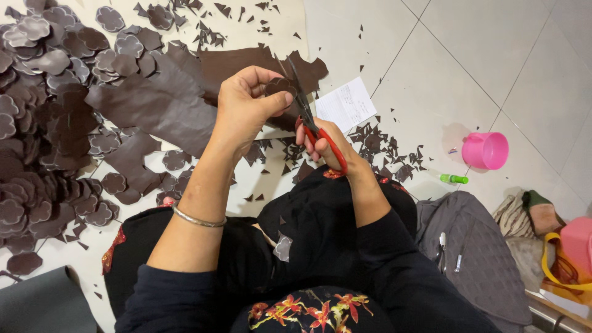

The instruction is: The person sits on the floor and uses red-handled scissors to cut flower-shaped pieces from a brown patterned sheet. They repeatedly trim the edges of each cutout and place the finished pieces into a growing pile on the floor.

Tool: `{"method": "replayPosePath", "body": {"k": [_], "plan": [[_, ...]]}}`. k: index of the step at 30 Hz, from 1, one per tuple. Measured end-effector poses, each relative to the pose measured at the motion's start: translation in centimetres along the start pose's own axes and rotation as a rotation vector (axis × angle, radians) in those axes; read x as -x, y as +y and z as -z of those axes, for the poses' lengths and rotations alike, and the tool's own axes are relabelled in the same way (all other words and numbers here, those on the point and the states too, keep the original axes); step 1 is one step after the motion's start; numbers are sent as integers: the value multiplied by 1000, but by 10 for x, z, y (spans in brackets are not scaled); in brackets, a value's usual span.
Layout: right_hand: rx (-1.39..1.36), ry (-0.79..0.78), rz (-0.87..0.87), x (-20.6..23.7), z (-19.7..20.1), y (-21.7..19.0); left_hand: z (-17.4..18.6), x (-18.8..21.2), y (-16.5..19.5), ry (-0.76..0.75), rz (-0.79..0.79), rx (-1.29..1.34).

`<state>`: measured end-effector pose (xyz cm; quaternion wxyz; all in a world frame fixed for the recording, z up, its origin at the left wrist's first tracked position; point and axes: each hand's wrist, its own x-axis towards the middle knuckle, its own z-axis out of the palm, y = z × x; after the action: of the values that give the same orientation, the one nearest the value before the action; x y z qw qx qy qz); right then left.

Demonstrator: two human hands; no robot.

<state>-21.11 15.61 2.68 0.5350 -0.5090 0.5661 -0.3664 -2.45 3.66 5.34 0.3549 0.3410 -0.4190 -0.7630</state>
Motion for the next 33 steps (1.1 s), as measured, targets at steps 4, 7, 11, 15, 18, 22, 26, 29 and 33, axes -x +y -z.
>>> {"method": "replayPosePath", "body": {"k": [4, 7, 11, 15, 18, 22, 26, 29, 33], "plan": [[-16, -5, -29, 0, 1, -1, 1, 1, 2, -15, -12, 19], [-48, -15, -60, 2, 3, -1, 2, 0, 3, -21, -19, 18], [-63, -19, -76, 3, 7, 0, 4, -1, 3, -21, -31, 24], [-66, -20, -89, 2, 8, 1, 4, -2, 1, 7, -39, 28], [-58, -24, -87, 2, 8, -2, 2, -1, -1, 11, -48, 50], [-20, -66, -61, 2, 9, -9, 4, -2, -1, 11, -63, 10], [0, -75, -60, 2, 6, -11, 6, -1, -1, 3, -100, -25], [14, -53, -72, 2, 5, -9, 7, -3, -1, 6, -122, -30], [-2, -23, -89, 3, 4, -4, 4, -1, -2, 26, -155, -13]]}}
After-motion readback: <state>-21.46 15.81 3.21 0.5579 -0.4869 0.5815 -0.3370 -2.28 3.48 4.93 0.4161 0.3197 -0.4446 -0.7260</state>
